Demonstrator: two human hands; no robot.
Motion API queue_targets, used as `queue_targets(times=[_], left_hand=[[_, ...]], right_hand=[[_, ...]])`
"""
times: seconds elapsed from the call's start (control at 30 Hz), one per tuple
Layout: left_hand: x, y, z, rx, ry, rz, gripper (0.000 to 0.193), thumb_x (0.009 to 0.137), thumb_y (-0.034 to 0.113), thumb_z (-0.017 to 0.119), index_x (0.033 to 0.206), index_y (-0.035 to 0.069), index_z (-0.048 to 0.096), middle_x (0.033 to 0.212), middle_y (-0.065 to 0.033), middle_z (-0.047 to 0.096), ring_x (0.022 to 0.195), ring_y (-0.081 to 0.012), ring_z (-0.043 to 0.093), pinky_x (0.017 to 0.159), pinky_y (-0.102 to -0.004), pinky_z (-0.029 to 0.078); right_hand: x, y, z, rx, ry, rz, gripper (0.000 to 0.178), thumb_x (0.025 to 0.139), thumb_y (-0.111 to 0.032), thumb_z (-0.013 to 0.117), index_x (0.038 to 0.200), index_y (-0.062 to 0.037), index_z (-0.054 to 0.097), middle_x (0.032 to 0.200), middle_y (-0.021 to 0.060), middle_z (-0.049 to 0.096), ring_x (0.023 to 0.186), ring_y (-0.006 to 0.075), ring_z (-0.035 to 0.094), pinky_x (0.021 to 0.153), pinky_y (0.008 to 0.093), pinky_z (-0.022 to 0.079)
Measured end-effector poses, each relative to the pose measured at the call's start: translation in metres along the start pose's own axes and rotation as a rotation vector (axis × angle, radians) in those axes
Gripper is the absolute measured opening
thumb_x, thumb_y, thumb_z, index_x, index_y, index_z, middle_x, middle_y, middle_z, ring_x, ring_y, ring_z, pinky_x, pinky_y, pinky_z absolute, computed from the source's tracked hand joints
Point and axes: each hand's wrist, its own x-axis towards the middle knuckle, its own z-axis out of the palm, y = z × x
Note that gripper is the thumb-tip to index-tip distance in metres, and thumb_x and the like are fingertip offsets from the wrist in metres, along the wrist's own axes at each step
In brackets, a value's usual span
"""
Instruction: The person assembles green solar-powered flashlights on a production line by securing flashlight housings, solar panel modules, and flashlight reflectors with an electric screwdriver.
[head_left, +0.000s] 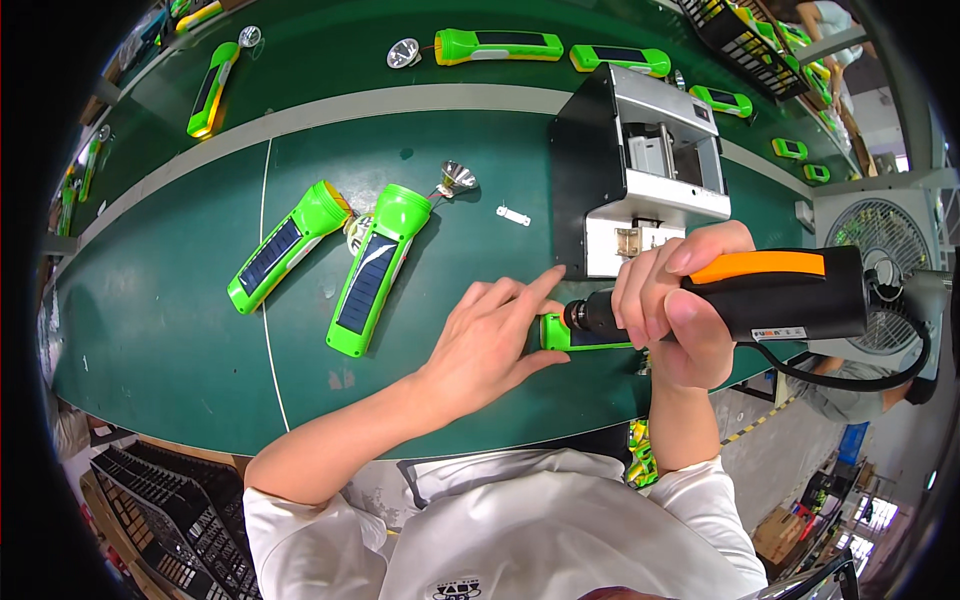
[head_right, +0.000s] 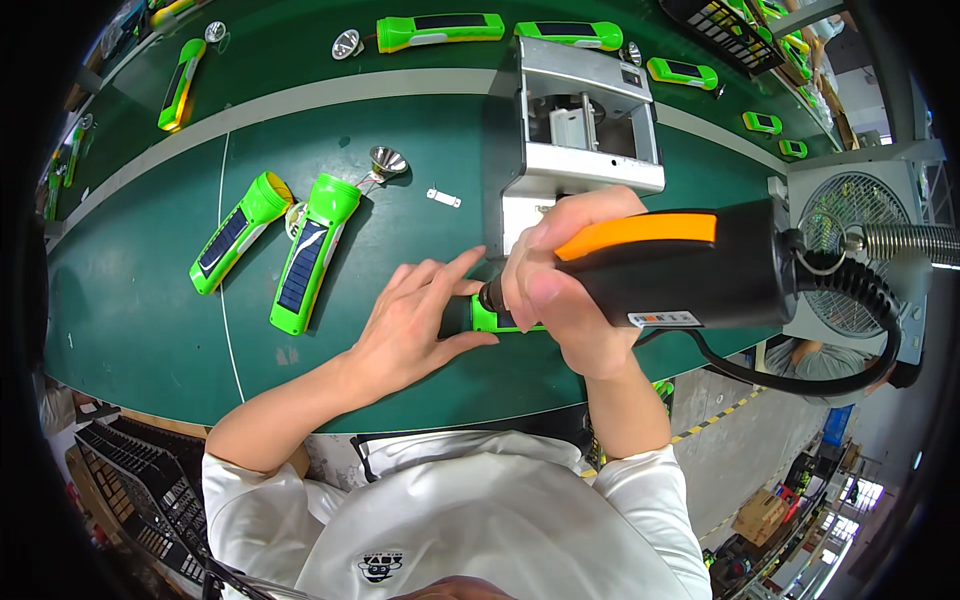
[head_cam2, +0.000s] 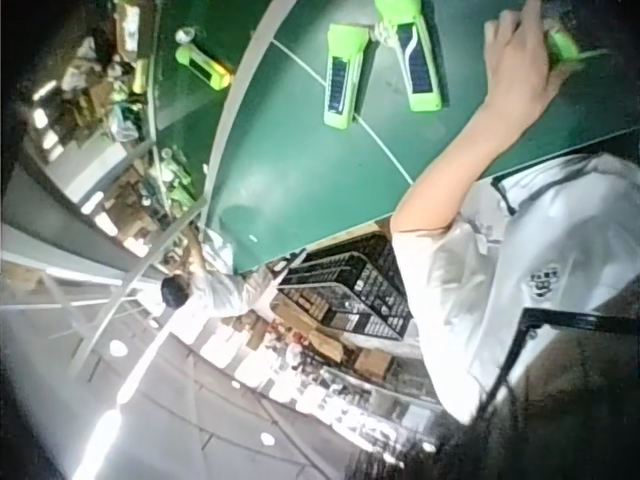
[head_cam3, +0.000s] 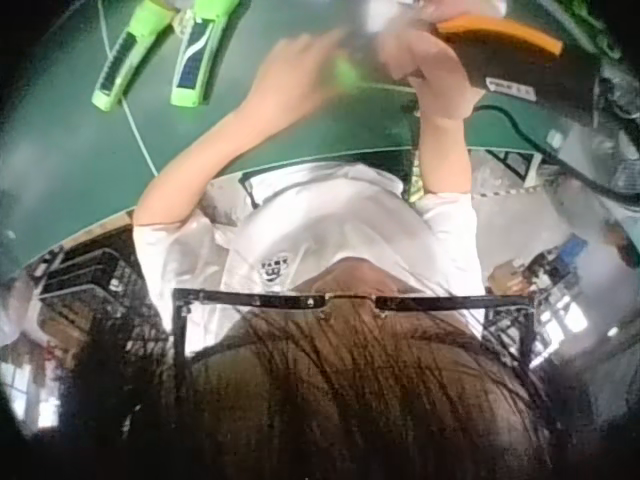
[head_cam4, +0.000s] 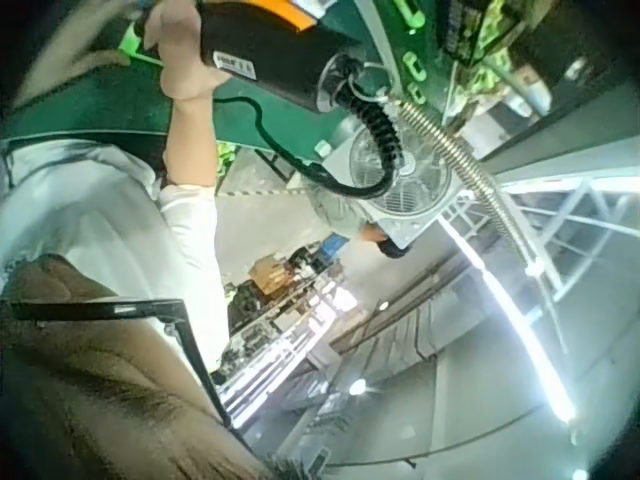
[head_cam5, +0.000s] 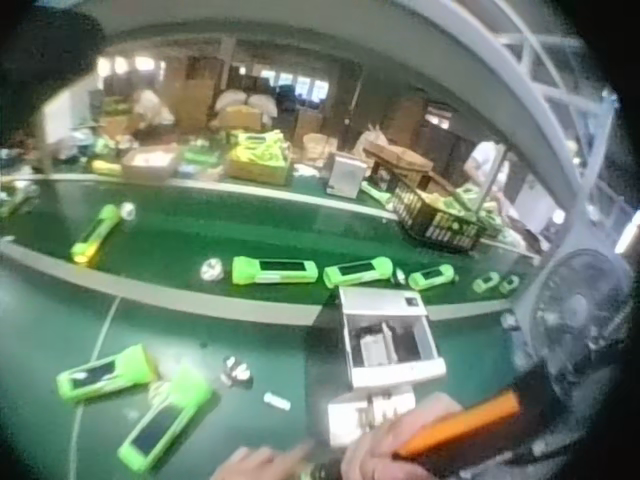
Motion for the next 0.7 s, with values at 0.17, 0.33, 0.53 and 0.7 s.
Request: queue_targets(times=[0.17,0.33,0.53,0.7], left_hand=[[0.001,0.001,0.0,0.004,0.011,0.001,0.094,0.075,0.022,0.09,0.152,0.002,0.041,0.111,-0.0077,0.074,0.099,-0.0283,0.061,0.089,-0.0394,0.045],[0.0,0.001,0.0,0.015,0.017,0.003,0.095,0.076,0.021,0.089,0.154,0.001,0.039,0.112,-0.0091,0.073,0.099,-0.0294,0.061,0.089,-0.0396,0.046],[-0.003,-0.005,0.004,-0.06,-0.023,-0.006,0.098,0.082,0.02,0.084,0.16,0.002,0.027,0.106,-0.0136,0.065,0.098,-0.0335,0.061,0.089,-0.043,0.051],[0.0,-0.006,0.005,-0.098,-0.049,0.043,0.102,0.084,0.018,0.082,0.162,0.002,0.019,0.105,-0.0169,0.062,0.097,-0.0367,0.062,0.089,-0.0452,0.052]], right_hand=[[-0.004,0.006,0.001,-0.007,-0.006,0.031,0.022,0.095,-0.008,0.061,0.11,-0.0022,0.046,0.063,0.0029,0.048,0.049,0.0125,0.047,0.049,0.0291,0.045],[-0.005,0.01,0.008,-0.016,-0.031,0.034,0.022,0.094,-0.006,0.067,0.102,-0.0037,0.047,0.063,0.0036,0.051,0.049,0.0131,0.048,0.049,0.0285,0.043],[-0.013,0.018,0.0,-0.098,-0.086,0.069,0.019,0.09,-0.006,0.073,0.097,-0.0004,0.055,0.073,0.0046,0.064,0.061,0.0082,0.059,0.057,0.0234,0.049],[-0.016,0.008,0.0,-0.192,-0.116,0.068,0.017,0.088,-0.006,0.073,0.098,-0.0012,0.06,0.076,0.0046,0.066,0.064,0.0103,0.061,0.06,0.0249,0.05]])
